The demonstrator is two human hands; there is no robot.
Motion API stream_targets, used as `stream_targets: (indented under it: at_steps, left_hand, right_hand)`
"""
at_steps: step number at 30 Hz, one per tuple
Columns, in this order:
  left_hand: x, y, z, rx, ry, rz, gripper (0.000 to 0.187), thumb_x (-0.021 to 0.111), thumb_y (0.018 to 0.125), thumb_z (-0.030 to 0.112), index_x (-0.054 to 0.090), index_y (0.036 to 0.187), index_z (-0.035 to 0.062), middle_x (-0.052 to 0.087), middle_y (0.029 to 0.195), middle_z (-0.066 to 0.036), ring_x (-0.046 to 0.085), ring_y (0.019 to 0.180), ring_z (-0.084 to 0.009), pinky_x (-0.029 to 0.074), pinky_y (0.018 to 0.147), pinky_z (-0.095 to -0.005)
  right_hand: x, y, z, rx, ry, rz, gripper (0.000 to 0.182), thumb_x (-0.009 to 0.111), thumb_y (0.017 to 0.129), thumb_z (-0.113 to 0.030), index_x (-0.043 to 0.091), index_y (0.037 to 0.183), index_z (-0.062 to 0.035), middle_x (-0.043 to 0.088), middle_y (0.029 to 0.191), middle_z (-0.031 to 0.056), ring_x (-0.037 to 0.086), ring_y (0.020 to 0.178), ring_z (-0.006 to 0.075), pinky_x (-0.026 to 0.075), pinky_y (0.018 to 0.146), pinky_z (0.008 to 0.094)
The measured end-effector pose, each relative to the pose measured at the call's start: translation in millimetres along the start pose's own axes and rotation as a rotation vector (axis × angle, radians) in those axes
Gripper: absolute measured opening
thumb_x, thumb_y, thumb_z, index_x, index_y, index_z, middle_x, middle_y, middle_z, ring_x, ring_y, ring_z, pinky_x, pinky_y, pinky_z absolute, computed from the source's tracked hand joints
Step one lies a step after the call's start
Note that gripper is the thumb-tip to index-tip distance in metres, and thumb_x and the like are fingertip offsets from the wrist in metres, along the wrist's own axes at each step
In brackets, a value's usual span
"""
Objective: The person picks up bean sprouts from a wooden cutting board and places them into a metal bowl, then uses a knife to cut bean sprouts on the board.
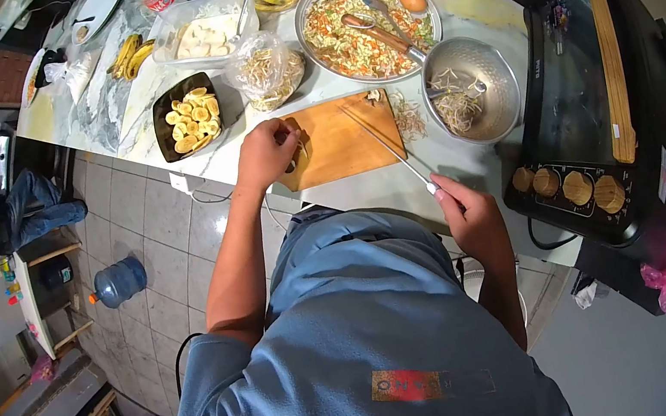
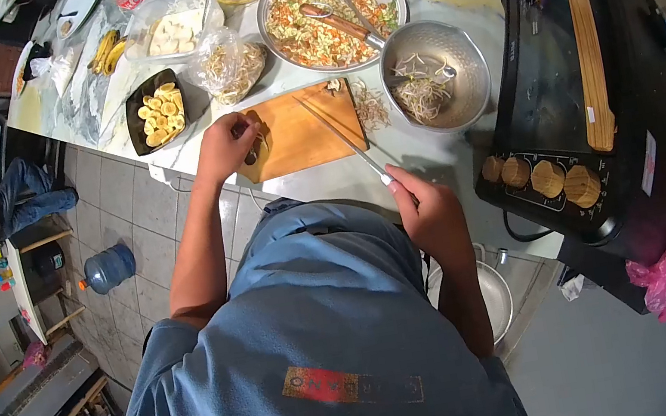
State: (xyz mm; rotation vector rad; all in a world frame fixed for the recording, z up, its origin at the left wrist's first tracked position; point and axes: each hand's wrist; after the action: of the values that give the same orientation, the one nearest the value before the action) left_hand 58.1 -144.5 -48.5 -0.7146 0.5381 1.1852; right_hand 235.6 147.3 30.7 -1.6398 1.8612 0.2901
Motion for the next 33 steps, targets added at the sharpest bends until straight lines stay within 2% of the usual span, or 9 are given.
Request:
stream_targets:
  at_steps: [5, 7, 11, 14, 17, 19, 22, 25, 33]
  left_hand:
    - [-4, 2, 9, 0.073, 0.152, -0.001, 0.03, 0.077, 0.086, 0.029, 0.073, 0.092, -0.0006, 0.073, 0.079, -0.015, 0.071, 0.071, -0.0266, 0.054, 0.068, -0.0365]
    - [-10, 1, 25, -0.074, 0.094, -0.097, 0.031, 0.077, 0.086, 0.029, 0.073, 0.092, -0.0004, 0.073, 0.079, -0.015, 0.071, 0.071, -0.0263, 0.055, 0.067, -0.0368]
    - [-3, 10, 7, -0.023, 0.148, -0.068, 0.031, 0.077, 0.086, 0.03, 0.074, 0.093, -0.0002, 0.073, 0.079, -0.015, 0.072, 0.072, -0.0262, 0.055, 0.069, -0.0364]
    - [-8, 10, 9, 0.001, -0.005, -0.041, 0.031, 0.077, 0.087, 0.03, 0.071, 0.091, -0.0008, 0.071, 0.076, -0.013, 0.068, 0.067, -0.023, 0.053, 0.066, -0.0348]
    - [-11, 13, 17, 0.077, -0.06, 0.001, 0.027, 0.075, 0.091, 0.026, 0.068, 0.088, -0.0008, 0.068, 0.073, -0.008, 0.061, 0.064, -0.0144, 0.049, 0.063, -0.0302]
    - [-7, 15, 22, 0.003, -0.323, -0.056, 0.022, 0.073, 0.094, 0.02, 0.064, 0.087, 0.0003, 0.066, 0.074, -0.001, 0.055, 0.065, -0.0072, 0.045, 0.06, -0.0252]
    - [8, 22, 25, -0.007, -0.403, -0.102, 0.018, 0.072, 0.095, 0.016, 0.064, 0.09, 0.0011, 0.066, 0.077, 0.001, 0.056, 0.069, -0.0043, 0.044, 0.061, -0.0223]
    - [23, 30, 27, 0.082, -0.459, -0.106, 0.018, 0.073, 0.095, 0.016, 0.063, 0.09, 0.001, 0.065, 0.078, 0.002, 0.056, 0.068, -0.0044, 0.045, 0.061, -0.022]
    - [45, 31, 14, 0.068, -0.396, -0.135, 0.018, 0.072, 0.096, 0.018, 0.068, 0.096, 0.0001, 0.068, 0.08, 0.0, 0.059, 0.07, -0.0055, 0.048, 0.063, -0.0237]
  right_hand:
    - [0, -3, -2, 0.063, 0.003, -0.014, 0.027, 0.063, 0.096, -0.016, 0.071, 0.119, -0.0045, 0.068, 0.086, 0.0254, 0.07, 0.071, 0.0343, 0.052, 0.066, 0.0377]
    - [1, -5, 1, 0.037, -0.002, 0.002, 0.027, 0.064, 0.096, -0.016, 0.071, 0.119, -0.0051, 0.068, 0.086, 0.0255, 0.069, 0.07, 0.0342, 0.052, 0.066, 0.0371]
    - [2, -7, 4, 0.071, 0.0, -0.019, 0.027, 0.064, 0.096, -0.016, 0.071, 0.12, -0.0058, 0.068, 0.086, 0.0252, 0.069, 0.069, 0.0342, 0.051, 0.065, 0.037]
    - [6, -8, 10, -0.028, 0.021, 0.046, 0.028, 0.063, 0.096, -0.016, 0.071, 0.121, -0.0061, 0.069, 0.085, 0.0245, 0.068, 0.066, 0.0315, 0.051, 0.063, 0.036]
    - [6, -9, 8, 0.047, 0.029, 0.039, 0.028, 0.063, 0.097, -0.016, 0.07, 0.122, -0.0059, 0.069, 0.085, 0.0234, 0.064, 0.061, 0.0267, 0.05, 0.062, 0.0342]
    - [5, -10, 8, 0.086, 0.024, 0.032, 0.029, 0.063, 0.097, -0.017, 0.07, 0.123, -0.0059, 0.067, 0.08, 0.0222, 0.058, 0.057, 0.0223, 0.048, 0.061, 0.0323]
    - [6, -11, 6, 0.095, 0.052, 0.048, 0.029, 0.062, 0.098, -0.017, 0.07, 0.124, -0.0067, 0.065, 0.075, 0.0214, 0.054, 0.055, 0.0208, 0.046, 0.059, 0.0322]
    - [7, -13, 7, 0.136, 0.036, 0.044, 0.03, 0.062, 0.098, -0.018, 0.07, 0.124, -0.0076, 0.063, 0.072, 0.0211, 0.054, 0.054, 0.0201, 0.046, 0.058, 0.0326]
    - [11, -19, 12, 0.137, 0.038, 0.085, 0.031, 0.062, 0.098, -0.021, 0.069, 0.125, -0.0089, 0.064, 0.073, 0.0206, 0.054, 0.054, 0.0198, 0.047, 0.059, 0.0326]
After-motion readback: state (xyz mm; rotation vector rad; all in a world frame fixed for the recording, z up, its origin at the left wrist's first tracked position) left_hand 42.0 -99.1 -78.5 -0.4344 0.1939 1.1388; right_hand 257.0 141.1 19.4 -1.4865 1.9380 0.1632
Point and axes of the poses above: each hand's wrist, its own y-axis towards the middle knuckle, its own x-axis out of the palm, z = x × y
